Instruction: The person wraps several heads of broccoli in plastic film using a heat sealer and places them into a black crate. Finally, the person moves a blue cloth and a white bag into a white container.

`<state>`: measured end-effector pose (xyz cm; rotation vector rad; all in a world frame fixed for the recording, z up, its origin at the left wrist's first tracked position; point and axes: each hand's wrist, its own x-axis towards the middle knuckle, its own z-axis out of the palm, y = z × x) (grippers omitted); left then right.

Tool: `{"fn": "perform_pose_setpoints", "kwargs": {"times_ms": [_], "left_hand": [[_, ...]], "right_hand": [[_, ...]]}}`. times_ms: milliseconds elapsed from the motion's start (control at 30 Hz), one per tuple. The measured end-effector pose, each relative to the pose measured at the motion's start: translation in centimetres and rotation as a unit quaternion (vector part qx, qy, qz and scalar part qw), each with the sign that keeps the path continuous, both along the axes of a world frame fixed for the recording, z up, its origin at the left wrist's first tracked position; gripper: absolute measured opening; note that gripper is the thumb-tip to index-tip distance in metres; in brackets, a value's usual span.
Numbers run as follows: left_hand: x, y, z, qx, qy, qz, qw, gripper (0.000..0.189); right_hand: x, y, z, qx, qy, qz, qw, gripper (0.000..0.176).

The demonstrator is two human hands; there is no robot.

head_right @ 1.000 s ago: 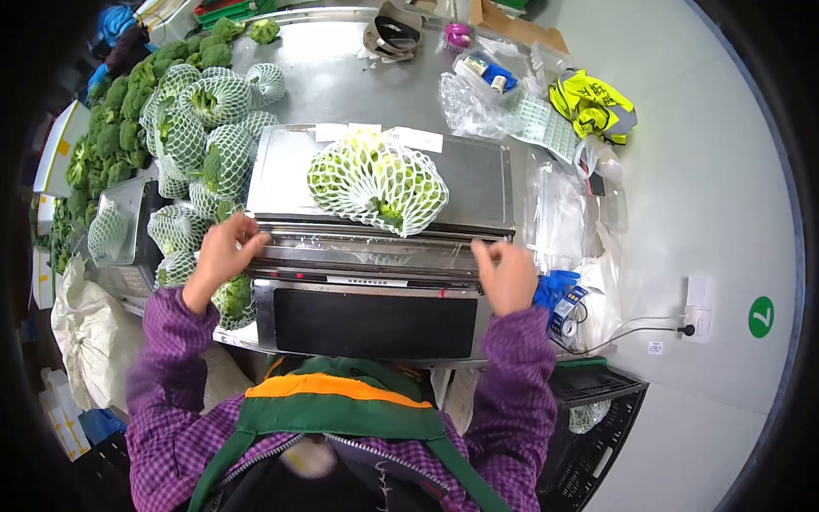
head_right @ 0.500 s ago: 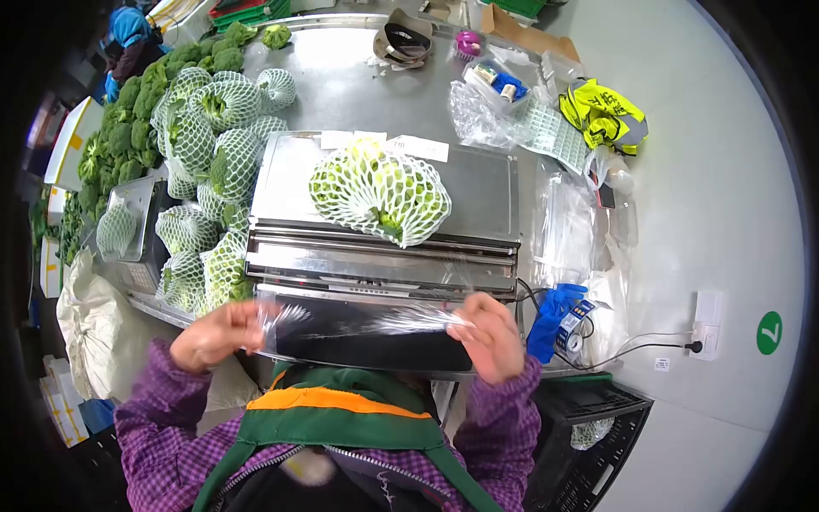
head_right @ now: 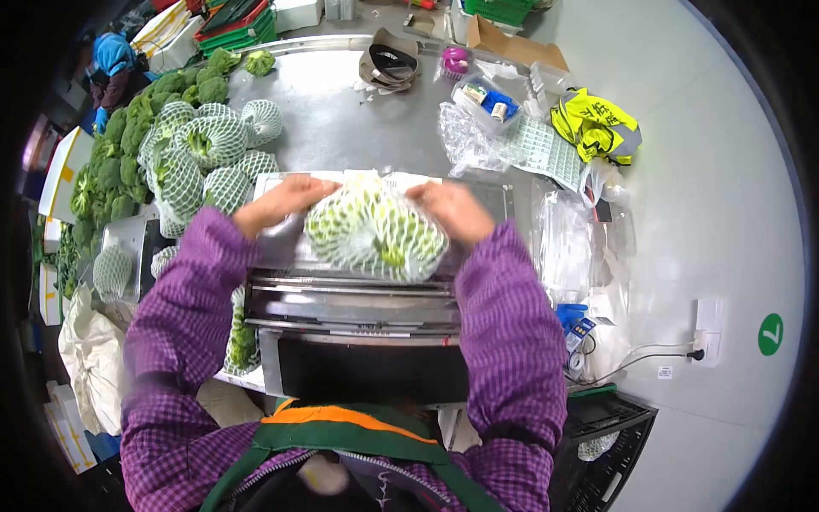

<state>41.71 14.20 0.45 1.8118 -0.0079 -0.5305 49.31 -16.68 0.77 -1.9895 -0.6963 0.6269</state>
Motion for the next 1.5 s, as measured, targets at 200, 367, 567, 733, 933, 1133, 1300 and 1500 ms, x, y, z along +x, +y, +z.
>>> {"fn": "perform_pose_setpoints", "kwargs": {"times_ms": [200,367,567,733,933,1133,1300,1500], "left_hand": [[-5.2,0.4,1.7,0.038,-0.258,-0.237,0.936,0.121],[-5.9,-1.7,3.2,-0.032,-0.194,-0.153,0.969,0.114],[-17.2,-3.6,3.5,-0.391,0.297,-0.033,0.871,0.082],[-24.3,-6.1,2.5,-0.477,0.647,0.2,0.56,0.073],[-27.8,-5.0,-1.5,-0.48,0.676,0.231,0.509,0.06],[-32.0,-3.3,-0.1,-0.385,0.541,0.154,0.732,0.048],[-36.5,-4.4,0.6,-0.149,0.246,0.107,0.952,0.024],[-36.7,-7.0,-1.5,-0.277,0.079,0.454,0.843,0.025]], "right_hand": [[-7.6,-3.0,-1.0,0.147,0.013,0.019,0.989,0.132],[-8.5,-2.6,-0.2,0.209,0.123,0.007,0.97,0.116],[-16.2,-6.5,3.7,0.111,0.584,-0.048,0.803,0.074],[-24.7,-7.8,-1.3,0.171,0.871,-0.065,0.456,0.084],[-27.4,-9.9,-2.0,0.112,0.813,-0.127,0.558,0.091],[-32.6,-10.1,1.5,0.0,0.546,-0.039,0.837,0.027],[-34.2,-9.7,0.6,0.131,0.289,-0.329,0.889,0.024],[-33.2,-7.8,-1.0,0.372,0.362,-0.486,0.703,0.02]]}}
